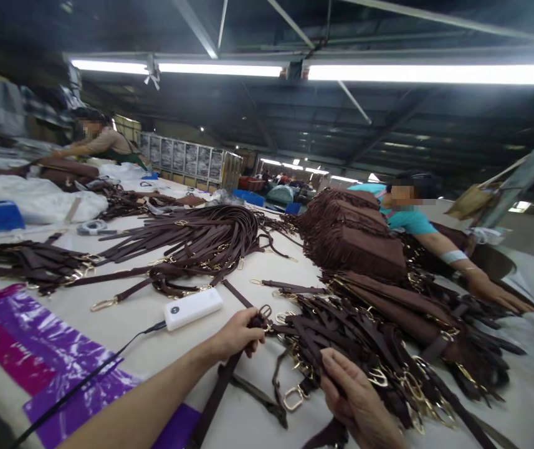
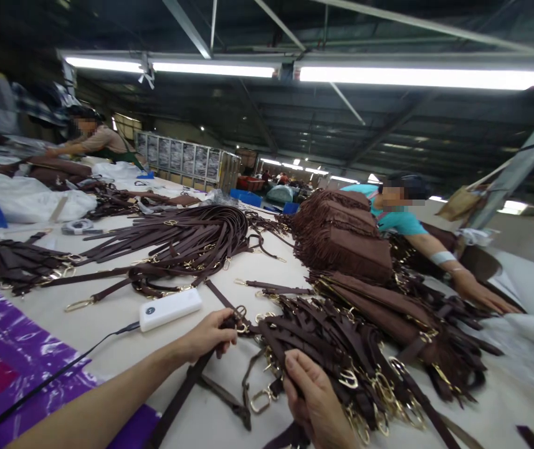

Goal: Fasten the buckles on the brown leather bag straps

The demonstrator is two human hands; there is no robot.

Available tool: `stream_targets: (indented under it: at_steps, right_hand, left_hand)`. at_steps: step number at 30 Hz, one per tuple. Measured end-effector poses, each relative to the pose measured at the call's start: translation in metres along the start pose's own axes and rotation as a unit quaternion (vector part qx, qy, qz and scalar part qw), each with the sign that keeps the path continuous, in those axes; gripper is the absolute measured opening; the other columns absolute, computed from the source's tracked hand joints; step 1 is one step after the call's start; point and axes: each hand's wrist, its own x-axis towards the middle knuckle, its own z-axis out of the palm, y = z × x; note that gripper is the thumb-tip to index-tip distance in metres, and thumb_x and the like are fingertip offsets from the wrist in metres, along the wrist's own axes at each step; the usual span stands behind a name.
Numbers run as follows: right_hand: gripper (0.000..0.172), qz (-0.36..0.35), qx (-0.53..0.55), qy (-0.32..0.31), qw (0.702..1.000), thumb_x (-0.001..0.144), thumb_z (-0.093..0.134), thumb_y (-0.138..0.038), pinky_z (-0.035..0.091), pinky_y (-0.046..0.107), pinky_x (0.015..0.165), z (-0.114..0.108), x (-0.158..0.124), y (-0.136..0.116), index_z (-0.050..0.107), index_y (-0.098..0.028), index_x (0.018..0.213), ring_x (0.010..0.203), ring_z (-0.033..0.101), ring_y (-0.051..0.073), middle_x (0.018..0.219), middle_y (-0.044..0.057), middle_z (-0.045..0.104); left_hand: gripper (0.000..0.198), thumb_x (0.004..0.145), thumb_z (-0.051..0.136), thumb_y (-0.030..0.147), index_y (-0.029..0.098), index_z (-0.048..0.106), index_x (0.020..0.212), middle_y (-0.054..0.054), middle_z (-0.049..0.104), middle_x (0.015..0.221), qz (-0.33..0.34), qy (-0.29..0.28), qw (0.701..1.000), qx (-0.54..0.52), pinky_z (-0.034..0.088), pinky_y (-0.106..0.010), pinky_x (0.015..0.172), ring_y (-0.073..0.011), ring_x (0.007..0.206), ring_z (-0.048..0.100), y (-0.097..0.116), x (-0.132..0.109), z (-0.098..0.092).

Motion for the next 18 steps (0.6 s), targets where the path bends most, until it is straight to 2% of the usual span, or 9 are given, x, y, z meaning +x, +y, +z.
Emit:
stream_targets:
  at_steps: [1, 3, 6, 10, 12, 14, 18]
  right_hand:
    - [0.045, 0.004, -0.003, -0.006, 1.0, 0.071, 0.08, -0.054, 0.008, 0.012, 0.034, 0.004, 0.001, 0.002, 0.052, -0.019, 0.076, 0.037, 0.011, -0.001, 0.046, -0.013, 0.038]
    - [0.047, 0.012, 0.002, -0.021, 1.0, 0.069, 0.08, -0.056, 0.008, 0.012, 0.032, 0.009, 0.004, 0.007, 0.05, -0.02, 0.076, 0.035, 0.009, -0.001, 0.044, -0.013, 0.038]
    - [0.048, 0.021, 0.024, -0.035, 0.999, 0.068, 0.08, -0.058, 0.008, 0.012, 0.03, 0.007, 0.011, 0.015, 0.049, -0.021, 0.075, 0.034, 0.006, 0.0, 0.042, -0.014, 0.038]
    - [0.052, 0.035, 0.026, -0.068, 0.997, 0.065, 0.08, -0.061, 0.008, 0.012, 0.027, 0.002, 0.02, 0.025, 0.048, -0.022, 0.074, 0.03, 0.003, 0.0, 0.036, -0.017, 0.029]
    - [0.052, 0.041, 0.021, -0.086, 0.995, 0.065, 0.08, -0.062, 0.008, 0.012, 0.027, 0.003, 0.021, 0.028, 0.047, -0.022, 0.073, 0.028, 0.004, 0.0, 0.034, -0.017, 0.027]
    - [0.049, 0.045, 0.013, -0.096, 0.994, 0.069, 0.078, -0.06, 0.009, 0.012, 0.028, 0.007, 0.019, 0.029, 0.048, -0.022, 0.073, 0.029, 0.006, 0.0, 0.035, -0.016, 0.03]
    - [0.048, 0.037, -0.003, -0.125, 0.991, 0.071, 0.075, -0.06, 0.007, 0.014, 0.029, 0.015, 0.015, 0.028, 0.048, -0.021, 0.071, 0.028, 0.007, 0.0, 0.035, -0.016, 0.028]
  left_hand:
    - [0.025, 0.085, 0.052, 0.039, 0.018, 0.044, 0.097, 0.006, 0.05, 0.064, 0.006, -0.024, 0.992, -0.12, 0.028, -0.016, 0.039, -0.0053, 0.041, 0.038, 0.001, 0.0, -0.002]
    - [0.043, 0.081, 0.053, 0.06, 0.019, 0.045, 0.089, 0.01, 0.04, 0.052, 0.007, -0.088, 0.944, -0.317, 0.015, -0.018, 0.036, -0.0046, 0.036, 0.022, 0.003, -0.002, -0.006]
    - [0.052, 0.08, 0.047, 0.071, 0.019, 0.045, 0.075, 0.009, 0.032, 0.042, 0.015, -0.168, 0.895, -0.413, 0.011, -0.021, 0.037, -0.0063, 0.036, 0.02, 0.009, -0.008, -0.012]
    - [0.053, 0.082, 0.049, 0.067, 0.018, 0.044, 0.063, 0.006, 0.032, 0.039, 0.044, -0.204, 0.887, -0.412, 0.014, -0.023, 0.04, -0.0072, 0.037, 0.026, 0.017, -0.017, -0.01]
    - [0.056, 0.081, 0.048, 0.069, 0.018, 0.045, 0.058, 0.006, 0.032, 0.037, 0.04, -0.218, 0.896, -0.384, 0.014, -0.024, 0.04, -0.0067, 0.035, 0.025, 0.021, -0.02, -0.005]
    - [0.059, 0.079, 0.047, 0.071, 0.018, 0.044, 0.055, 0.005, 0.033, 0.036, 0.024, -0.23, 0.909, -0.347, 0.015, -0.024, 0.039, -0.0062, 0.033, 0.026, 0.024, -0.024, 0.0]
    - [0.057, 0.078, 0.048, 0.069, 0.016, 0.048, 0.056, 0.002, 0.043, 0.039, -0.002, -0.234, 0.94, -0.247, 0.023, -0.023, 0.038, -0.0069, 0.033, 0.034, 0.026, -0.029, 0.012]
